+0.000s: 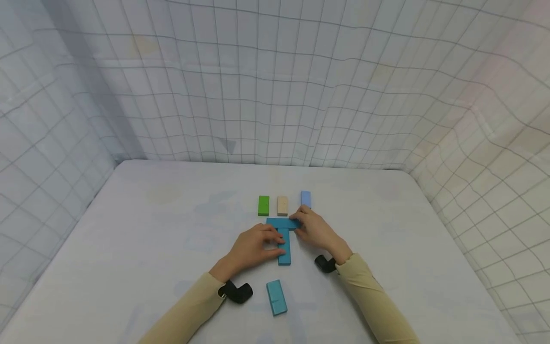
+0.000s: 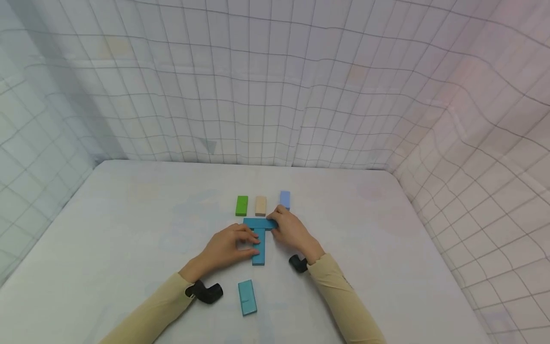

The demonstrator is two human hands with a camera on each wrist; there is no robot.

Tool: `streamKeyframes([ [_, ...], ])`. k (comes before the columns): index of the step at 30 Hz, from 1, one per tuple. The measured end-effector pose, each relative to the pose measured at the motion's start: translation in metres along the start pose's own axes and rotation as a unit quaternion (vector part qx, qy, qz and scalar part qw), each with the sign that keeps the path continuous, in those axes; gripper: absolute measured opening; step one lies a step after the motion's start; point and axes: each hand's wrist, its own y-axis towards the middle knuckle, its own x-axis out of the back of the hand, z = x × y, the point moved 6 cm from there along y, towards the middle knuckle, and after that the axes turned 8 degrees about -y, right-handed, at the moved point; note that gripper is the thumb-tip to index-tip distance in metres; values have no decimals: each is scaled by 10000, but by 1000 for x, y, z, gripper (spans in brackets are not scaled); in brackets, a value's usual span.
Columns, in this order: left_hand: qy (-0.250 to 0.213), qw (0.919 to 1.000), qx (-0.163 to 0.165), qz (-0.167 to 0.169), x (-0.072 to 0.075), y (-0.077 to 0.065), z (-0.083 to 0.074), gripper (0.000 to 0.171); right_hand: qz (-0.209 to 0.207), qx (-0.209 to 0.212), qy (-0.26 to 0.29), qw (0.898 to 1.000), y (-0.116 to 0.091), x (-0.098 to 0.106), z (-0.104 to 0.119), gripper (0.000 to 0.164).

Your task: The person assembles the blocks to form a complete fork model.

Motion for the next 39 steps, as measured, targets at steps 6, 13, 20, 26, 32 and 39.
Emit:
streamKeyframes([
  [6,-288,9995,92,0,0,-1,2,29,-5,73,46,10000,0,0,-3,31],
  [13,-272,9996,77,-57,0,-1,2,33,-46,92,162,9998,0,0,-5,31],
  [20,-414,9990,131,-68,-4,-3,4,33,49,44,180,9998,-2,-4,-7,32],
  [26,-506,9985,154,-114,-2,-2,7,31,-20,92,172,9998,-1,-2,-8,32],
  [32,-518,9985,106,-148,-3,-1,8,31,-3,96,160,9998,0,-2,-9,31],
  [39,-546,9983,-9,-193,-2,-2,8,33,-20,113,188,9998,-1,-3,-9,30],
])
